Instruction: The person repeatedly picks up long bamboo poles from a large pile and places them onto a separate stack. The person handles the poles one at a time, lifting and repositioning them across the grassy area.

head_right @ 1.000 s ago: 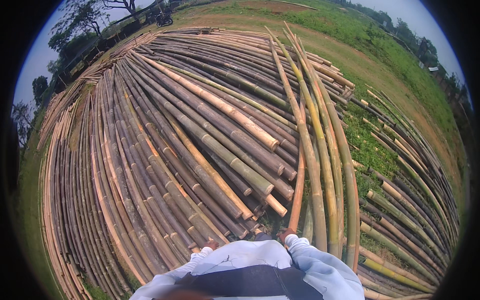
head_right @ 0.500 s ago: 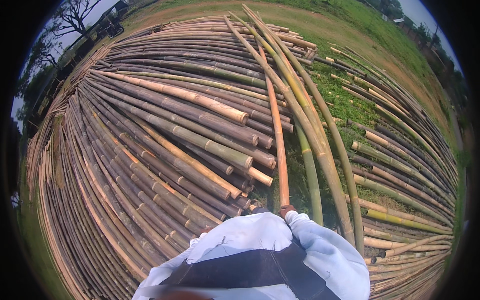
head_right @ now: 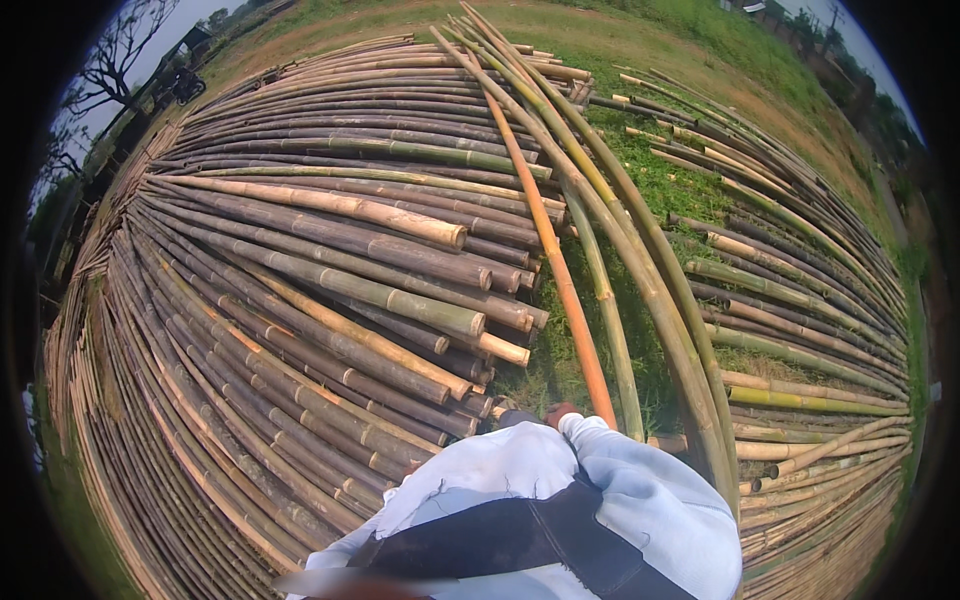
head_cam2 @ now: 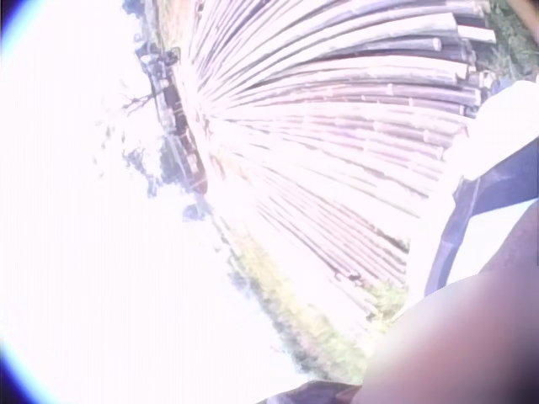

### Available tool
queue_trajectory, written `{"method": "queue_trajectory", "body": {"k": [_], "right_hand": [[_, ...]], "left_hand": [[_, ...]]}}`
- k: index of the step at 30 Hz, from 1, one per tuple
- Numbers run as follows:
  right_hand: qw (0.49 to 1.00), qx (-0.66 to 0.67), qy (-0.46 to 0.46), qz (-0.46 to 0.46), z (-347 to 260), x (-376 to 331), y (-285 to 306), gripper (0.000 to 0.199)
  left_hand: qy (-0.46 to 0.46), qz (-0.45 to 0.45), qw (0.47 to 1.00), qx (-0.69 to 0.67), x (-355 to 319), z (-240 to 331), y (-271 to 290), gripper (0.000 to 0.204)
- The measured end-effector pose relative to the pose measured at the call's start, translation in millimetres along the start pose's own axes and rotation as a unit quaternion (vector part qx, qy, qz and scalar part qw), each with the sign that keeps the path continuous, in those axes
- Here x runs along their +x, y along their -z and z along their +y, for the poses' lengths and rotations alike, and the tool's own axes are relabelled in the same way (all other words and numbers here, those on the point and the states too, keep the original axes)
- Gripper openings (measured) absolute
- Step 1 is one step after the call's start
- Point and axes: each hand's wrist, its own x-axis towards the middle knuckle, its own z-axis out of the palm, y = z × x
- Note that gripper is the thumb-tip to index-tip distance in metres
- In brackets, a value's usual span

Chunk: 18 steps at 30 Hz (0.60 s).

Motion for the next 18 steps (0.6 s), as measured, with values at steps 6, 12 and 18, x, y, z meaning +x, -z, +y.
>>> {"method": "queue_trajectory", "body": {"k": [6,12,18], "right_hand": [[0.986,-0.128,-0.004,-0.102,16,26,-13,0.039],[0.977,-0.146,0.128,-0.089,24,28,-7,0.045],[0.99,-0.093,0.072,-0.083,5,3,-4,0.046]], "left_hand": [[0.036,-0.139,0.989,0.024,-1,21,4,0.052],[-0.089,-0.096,0.839,0.528,-27,64,-4,0.038],[-0.153,-0.042,0.751,0.641,-66,72,-8,0.025]]}}
